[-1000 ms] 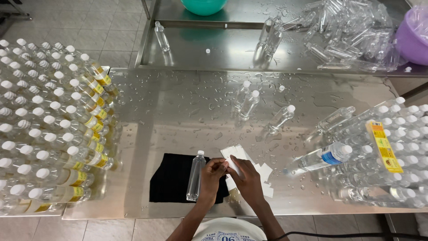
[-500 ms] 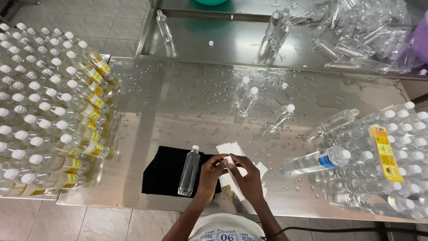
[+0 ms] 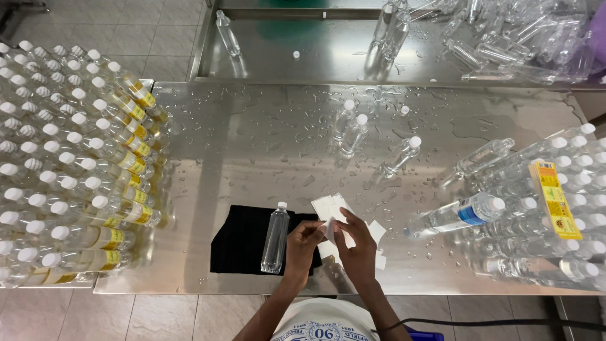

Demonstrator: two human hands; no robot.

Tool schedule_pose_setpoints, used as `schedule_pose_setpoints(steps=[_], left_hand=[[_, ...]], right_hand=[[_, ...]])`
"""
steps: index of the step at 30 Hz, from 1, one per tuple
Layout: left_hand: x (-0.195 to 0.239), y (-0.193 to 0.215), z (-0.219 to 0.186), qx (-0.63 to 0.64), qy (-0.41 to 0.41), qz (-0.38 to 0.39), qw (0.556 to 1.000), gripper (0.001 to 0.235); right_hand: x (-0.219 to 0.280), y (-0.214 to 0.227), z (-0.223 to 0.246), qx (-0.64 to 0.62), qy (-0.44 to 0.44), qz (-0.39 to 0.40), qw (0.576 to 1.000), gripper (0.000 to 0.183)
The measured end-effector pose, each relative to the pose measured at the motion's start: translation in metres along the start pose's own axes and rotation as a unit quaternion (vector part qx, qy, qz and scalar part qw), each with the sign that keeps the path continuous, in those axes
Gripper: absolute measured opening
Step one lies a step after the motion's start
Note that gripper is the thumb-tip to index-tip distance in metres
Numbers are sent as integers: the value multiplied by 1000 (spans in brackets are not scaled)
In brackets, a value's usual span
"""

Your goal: The person applies yellow labels to clear plastic bottles on a stainless steel table. They pick up a bottle, wrap a label around it, and place it in a row with other labeled bottles. The person also organizes the bottles and discards used label backing paper into a blue bin.

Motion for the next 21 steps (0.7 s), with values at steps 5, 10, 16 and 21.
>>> schedule_pose_setpoints(steps=[5, 10, 16, 21], left_hand=[[2, 7, -1, 31, -13, 16, 999, 13], [11, 18, -18, -51, -77, 25, 995, 17], [13, 36, -24, -111, -82, 33, 990, 15], [2, 55, -25, -75, -60, -10, 995, 17]], right_hand=[[8, -6, 18, 20, 9, -2, 1000, 22], [12, -13, 27, -38, -110, -2, 993, 18], [24, -31, 20, -29, -85, -20, 996, 17], [31, -42, 23, -140, -238, -92, 957, 11]])
Point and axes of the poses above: each hand's wrist, its own x-axis away from the middle knuckle, its own y-axis out of the back of the hand, z = x × y, the point moved 2 cm from there along -x, towards the middle knuckle, and after that the axes turned 4 degrees about -x, right-handed, at the moved point
